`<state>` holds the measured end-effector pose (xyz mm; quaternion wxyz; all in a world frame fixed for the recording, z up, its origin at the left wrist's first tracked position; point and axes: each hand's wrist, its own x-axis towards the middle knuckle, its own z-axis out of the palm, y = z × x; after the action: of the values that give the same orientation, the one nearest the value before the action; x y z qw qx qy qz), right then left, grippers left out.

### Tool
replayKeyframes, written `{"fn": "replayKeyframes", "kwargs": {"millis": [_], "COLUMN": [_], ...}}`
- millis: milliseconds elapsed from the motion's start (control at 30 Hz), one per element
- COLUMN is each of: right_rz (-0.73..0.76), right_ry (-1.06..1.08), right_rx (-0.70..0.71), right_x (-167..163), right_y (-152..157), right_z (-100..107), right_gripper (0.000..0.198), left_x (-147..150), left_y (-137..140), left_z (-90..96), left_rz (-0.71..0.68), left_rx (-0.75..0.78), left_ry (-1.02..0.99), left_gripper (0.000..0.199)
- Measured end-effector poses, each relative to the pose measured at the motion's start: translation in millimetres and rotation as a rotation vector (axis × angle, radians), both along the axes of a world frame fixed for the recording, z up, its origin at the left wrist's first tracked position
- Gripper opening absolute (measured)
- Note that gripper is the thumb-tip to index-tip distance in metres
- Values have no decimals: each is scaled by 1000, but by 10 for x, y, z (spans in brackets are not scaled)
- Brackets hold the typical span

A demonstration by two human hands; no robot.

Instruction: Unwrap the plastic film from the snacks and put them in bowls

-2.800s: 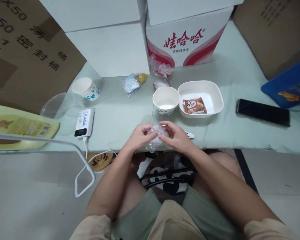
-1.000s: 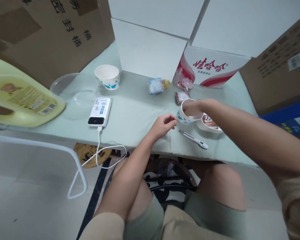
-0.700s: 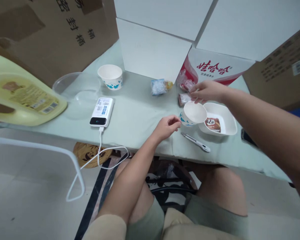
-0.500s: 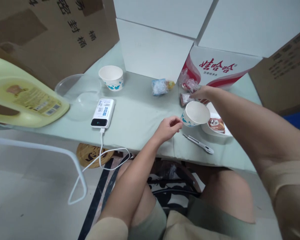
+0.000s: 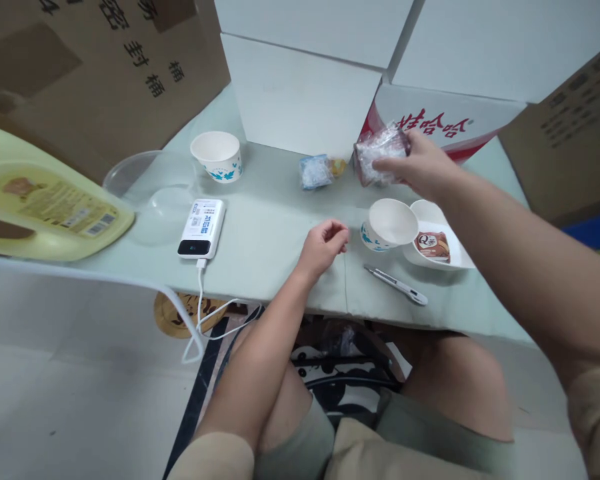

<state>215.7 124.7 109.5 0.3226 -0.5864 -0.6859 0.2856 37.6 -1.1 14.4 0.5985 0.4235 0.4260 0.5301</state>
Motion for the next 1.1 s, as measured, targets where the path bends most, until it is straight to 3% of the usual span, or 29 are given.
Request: {"fn": "replayKeyframes", "kwargs": {"millis": [100,167,267,333,467,567,667,767,933,1100], "right_rz": [312,507,483,347,175,263,356,325,20,49], "right_ry": [133,106,93,107,43,-53,-108,-117,-326,-456], "right_rx": [-138,-166,-77,-18,182,346,381,383,256,129], "right_x": [117,203,278,291,291,301,351,480,776,860], "right_y": [-716,-1143,-1542,-1657,-1757,-1853,-1964,-2017,-1918,-1859], "right_z": [109,9,-312,-528,-794,-925,-1060,-1147,-1202,-1268], "right_gripper": [62,65,68,68,43,44,51,41,27,17], "left_x": [-80,-119,-129,-105,-10,56,73,45,-10,-15], "left_y": [-68,-141,-248,-294,-313,-298,-286,-279,-223,-148], "left_z": [14,21,24,20,1,-9,-9,-2,-11,-102], "left_rz": [-5,-215,-528,-552,-369,-267,-240,-198,-18,242], "left_rx": [-99,-167,-237,-237,-164,-146,-176,-193,-166,-163], "left_ry": [-171,-245,-233,-233,-139,-70,-120,-110,-19,70], "left_gripper": [32,50,67,74,78,77,77,69,58,61]}}
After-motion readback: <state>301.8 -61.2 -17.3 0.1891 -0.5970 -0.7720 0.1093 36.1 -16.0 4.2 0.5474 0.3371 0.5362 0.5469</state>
